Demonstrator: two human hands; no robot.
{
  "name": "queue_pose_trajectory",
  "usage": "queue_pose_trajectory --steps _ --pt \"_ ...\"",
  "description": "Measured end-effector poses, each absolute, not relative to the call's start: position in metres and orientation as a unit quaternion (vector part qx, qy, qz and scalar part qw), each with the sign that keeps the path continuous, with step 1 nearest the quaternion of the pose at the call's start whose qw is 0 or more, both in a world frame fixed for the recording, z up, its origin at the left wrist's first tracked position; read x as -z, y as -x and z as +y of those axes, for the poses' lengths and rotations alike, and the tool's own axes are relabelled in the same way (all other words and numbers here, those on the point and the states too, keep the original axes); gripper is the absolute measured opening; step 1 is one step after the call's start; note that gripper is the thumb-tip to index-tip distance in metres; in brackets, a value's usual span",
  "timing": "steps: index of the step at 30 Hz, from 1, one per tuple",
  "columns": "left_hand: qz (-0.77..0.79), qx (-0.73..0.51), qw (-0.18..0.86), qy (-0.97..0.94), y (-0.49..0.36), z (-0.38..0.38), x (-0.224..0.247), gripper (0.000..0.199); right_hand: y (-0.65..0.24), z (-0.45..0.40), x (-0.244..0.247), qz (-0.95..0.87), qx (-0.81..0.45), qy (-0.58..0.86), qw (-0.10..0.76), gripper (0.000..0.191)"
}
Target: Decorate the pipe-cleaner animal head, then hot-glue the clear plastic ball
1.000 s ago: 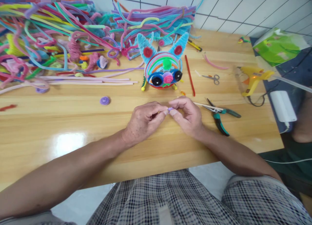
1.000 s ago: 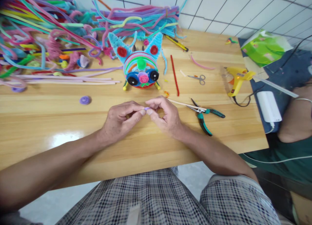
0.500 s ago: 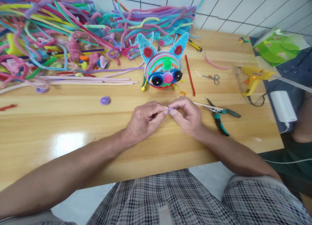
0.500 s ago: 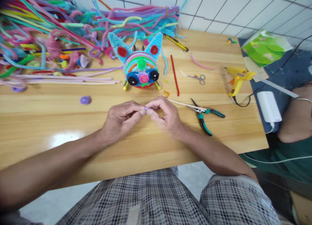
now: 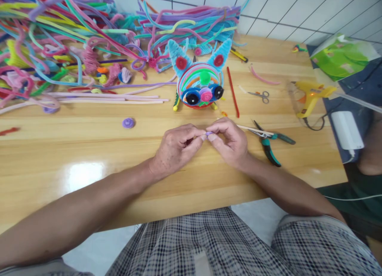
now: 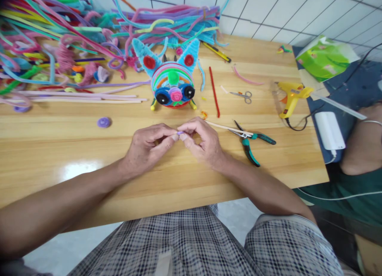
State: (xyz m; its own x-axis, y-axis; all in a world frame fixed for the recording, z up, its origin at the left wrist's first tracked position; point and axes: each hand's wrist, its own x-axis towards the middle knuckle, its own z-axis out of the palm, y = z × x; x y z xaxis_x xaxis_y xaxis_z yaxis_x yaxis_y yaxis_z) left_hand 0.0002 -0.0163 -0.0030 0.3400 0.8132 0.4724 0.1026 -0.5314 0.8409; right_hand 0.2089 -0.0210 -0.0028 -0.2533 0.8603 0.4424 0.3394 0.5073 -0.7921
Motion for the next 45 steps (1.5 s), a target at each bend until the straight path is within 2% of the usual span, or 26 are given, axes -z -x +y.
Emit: queue_pose_trajectory --steps 4,8,13,18,27,33,41,45 --pt "0.311 -0.484 0.363 -0.732 -0.0007 -0.0165 0.0028 0.013 -0.2088 -0.0217 0.0034 -0.728 -0.297 0.415 0.458 0.015" --pt "0.308 -0.491 0.363 -0.73 -0.0011 -0.0165 0.0031 0.011 -0.2091 -0.0212 0.0032 -0.75 -0.275 0.388 0.459 0.007" --pt "0.312 -0.482 0.366 -0.732 -0.0007 -0.0164 0.0034 0.013 -0.2089 -0.0215 0.0047 -0.726 -0.299 0.414 0.46 0.016" --pt "0.321 -0.479 0.376 -0.726 -0.0004 -0.0168 0.0033 0.013 -0.2088 -0.02 0.0029 -0.751 -0.27 0.396 0.455 0.006" --pt "0.314 -0.479 0.373 -0.729 -0.0003 -0.0165 0.0024 0.012 -0.2083 -0.0202 0.0028 -0.751 -0.268 0.382 0.467 0.01" --pt "0.306 -0.485 0.367 -0.732 -0.0003 -0.0161 0.0027 0.012 -0.209 -0.0229 0.0059 -0.725 -0.309 0.402 0.466 0.02" --pt "0.308 -0.483 0.361 -0.736 -0.0007 -0.0162 0.0043 0.011 -0.2084 -0.0185 0.0019 -0.755 -0.261 0.381 0.465 0.005" --pt "0.309 -0.481 0.366 -0.734 -0.0005 -0.0164 0.003 0.012 -0.2083 -0.0205 0.0032 -0.749 -0.277 0.387 0.461 0.009"
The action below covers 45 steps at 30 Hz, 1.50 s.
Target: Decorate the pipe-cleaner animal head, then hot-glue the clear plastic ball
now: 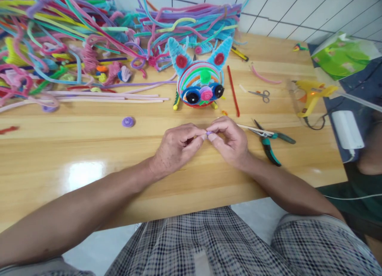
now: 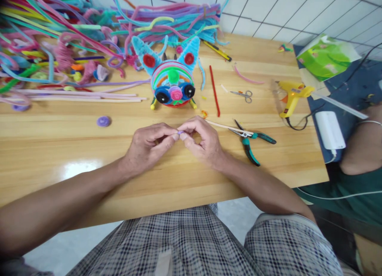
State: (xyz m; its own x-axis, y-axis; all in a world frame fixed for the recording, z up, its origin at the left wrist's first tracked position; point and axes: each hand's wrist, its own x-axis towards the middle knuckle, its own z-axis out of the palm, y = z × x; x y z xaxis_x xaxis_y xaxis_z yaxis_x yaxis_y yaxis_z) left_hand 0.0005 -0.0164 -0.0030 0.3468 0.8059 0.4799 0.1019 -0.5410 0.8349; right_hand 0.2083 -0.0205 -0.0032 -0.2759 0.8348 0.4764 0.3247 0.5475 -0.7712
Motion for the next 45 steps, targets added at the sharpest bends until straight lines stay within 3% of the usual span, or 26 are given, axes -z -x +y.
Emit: queue_pose_trajectory --steps 4,12,23,28,45 --pt "0.309 -0.476 0.372 -0.735 -0.0005 -0.0165 0.0013 0.013 -0.2084 -0.021 0.0049 -0.743 -0.283 0.384 0.47 0.022" --pt "0.318 -0.466 0.378 -0.734 -0.0005 -0.0167 0.0007 0.014 -0.2106 -0.017 0.0015 -0.788 -0.202 0.367 0.451 0.01" --pt "0.315 -0.467 0.38 -0.733 -0.0006 -0.0166 0.0016 0.014 -0.2094 -0.0176 0.0016 -0.786 -0.203 0.36 0.459 0.014" --pt "0.313 -0.47 0.374 -0.736 -0.0006 -0.0163 0.0017 0.013 -0.2083 -0.019 0.0034 -0.762 -0.247 0.368 0.472 0.025" --pt "0.32 -0.46 0.383 -0.734 -0.0008 -0.0164 0.0033 0.015 -0.2083 -0.0186 -0.0001 -0.772 -0.251 0.372 0.45 0.007"
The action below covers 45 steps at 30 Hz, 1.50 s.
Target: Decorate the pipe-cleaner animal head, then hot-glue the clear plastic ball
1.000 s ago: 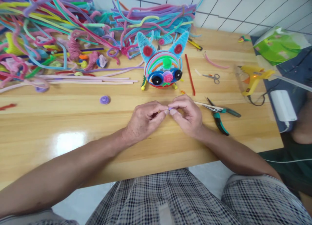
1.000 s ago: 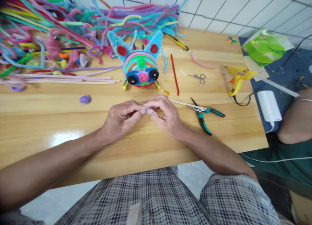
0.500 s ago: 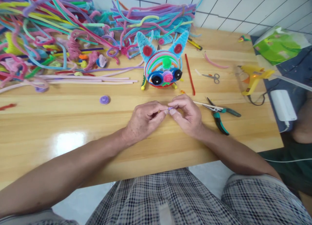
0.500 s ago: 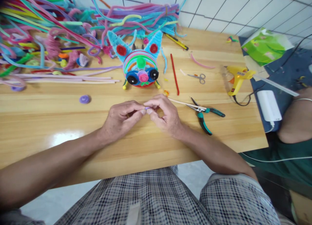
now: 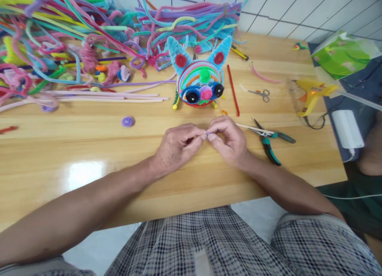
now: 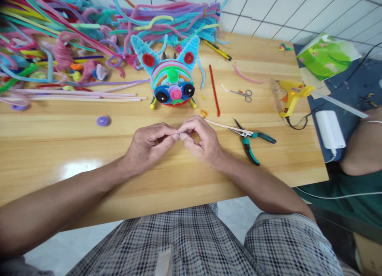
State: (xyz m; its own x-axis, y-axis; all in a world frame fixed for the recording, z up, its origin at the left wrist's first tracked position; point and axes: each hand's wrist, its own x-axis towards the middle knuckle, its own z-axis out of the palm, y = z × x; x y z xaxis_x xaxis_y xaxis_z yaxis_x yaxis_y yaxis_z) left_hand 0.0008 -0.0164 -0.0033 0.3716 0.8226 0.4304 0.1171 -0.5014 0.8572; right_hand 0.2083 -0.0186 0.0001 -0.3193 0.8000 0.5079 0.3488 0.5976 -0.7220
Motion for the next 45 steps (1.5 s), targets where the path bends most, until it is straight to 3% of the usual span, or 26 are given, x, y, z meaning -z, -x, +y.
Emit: queue_pose_trajectory --steps 29,37,45 --pt "0.344 -0.49 0.374 -0.709 -0.001 -0.016 0.002 0.015 -0.206 -0.021 0.002 -0.67 -0.386 0.449 0.448 0.021" --pt "0.345 -0.498 0.368 -0.705 -0.002 -0.016 0.006 0.013 -0.205 -0.021 -0.004 -0.676 -0.341 0.482 0.442 0.01" --pt "0.361 -0.491 0.393 -0.688 -0.001 -0.015 0.008 0.013 -0.205 -0.02 -0.006 -0.705 -0.278 0.494 0.425 0.013"
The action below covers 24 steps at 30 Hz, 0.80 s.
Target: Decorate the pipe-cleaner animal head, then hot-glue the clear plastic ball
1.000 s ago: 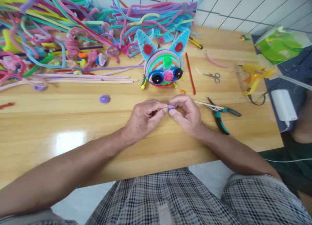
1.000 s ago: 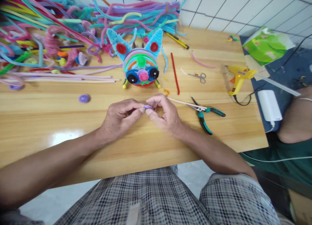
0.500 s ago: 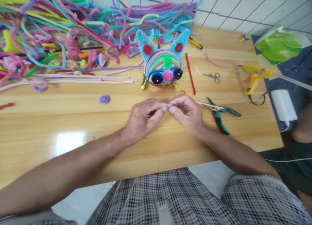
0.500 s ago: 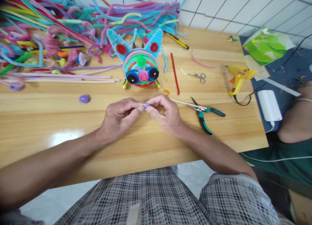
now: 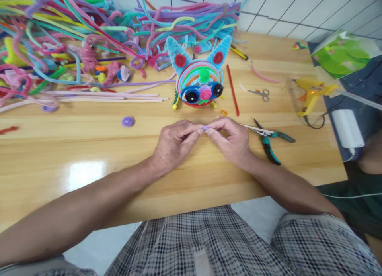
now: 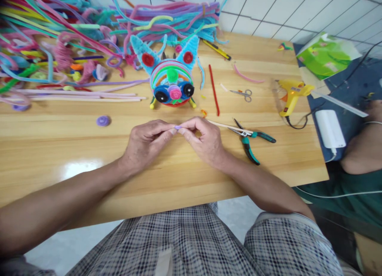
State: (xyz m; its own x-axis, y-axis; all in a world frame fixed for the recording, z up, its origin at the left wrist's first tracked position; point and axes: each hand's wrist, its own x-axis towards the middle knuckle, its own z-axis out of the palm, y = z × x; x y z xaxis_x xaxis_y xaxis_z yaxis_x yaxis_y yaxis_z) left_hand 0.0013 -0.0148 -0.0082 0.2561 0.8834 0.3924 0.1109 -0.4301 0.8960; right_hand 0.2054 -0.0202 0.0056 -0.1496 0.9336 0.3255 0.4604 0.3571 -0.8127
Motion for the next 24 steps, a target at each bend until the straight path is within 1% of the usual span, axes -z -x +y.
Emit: queue_pose_trajectory --steps 6,10,14,19,24 --pt "0.381 -0.483 0.449 -0.648 -0.0024 -0.0144 0.0092 0.012 -0.2053 -0.02 -0.0054 -0.715 -0.271 0.482 0.428 0.009" --pt "0.385 -0.476 0.5 -0.612 -0.0041 -0.0136 0.0097 0.019 -0.205 -0.0201 -0.0052 -0.719 -0.264 0.483 0.423 0.007" --pt "0.376 -0.474 0.515 -0.607 -0.0043 -0.0132 0.0078 0.023 -0.205 -0.0199 -0.0048 -0.723 -0.26 0.478 0.425 0.006" --pt "0.374 -0.457 0.508 -0.627 -0.0019 -0.0137 0.0037 0.018 -0.2053 -0.0198 -0.0053 -0.724 -0.256 0.486 0.418 0.008" --pt "0.363 -0.457 0.522 -0.621 -0.0017 -0.0127 0.0016 0.013 -0.205 -0.0204 -0.0054 -0.72 -0.263 0.492 0.413 0.007"
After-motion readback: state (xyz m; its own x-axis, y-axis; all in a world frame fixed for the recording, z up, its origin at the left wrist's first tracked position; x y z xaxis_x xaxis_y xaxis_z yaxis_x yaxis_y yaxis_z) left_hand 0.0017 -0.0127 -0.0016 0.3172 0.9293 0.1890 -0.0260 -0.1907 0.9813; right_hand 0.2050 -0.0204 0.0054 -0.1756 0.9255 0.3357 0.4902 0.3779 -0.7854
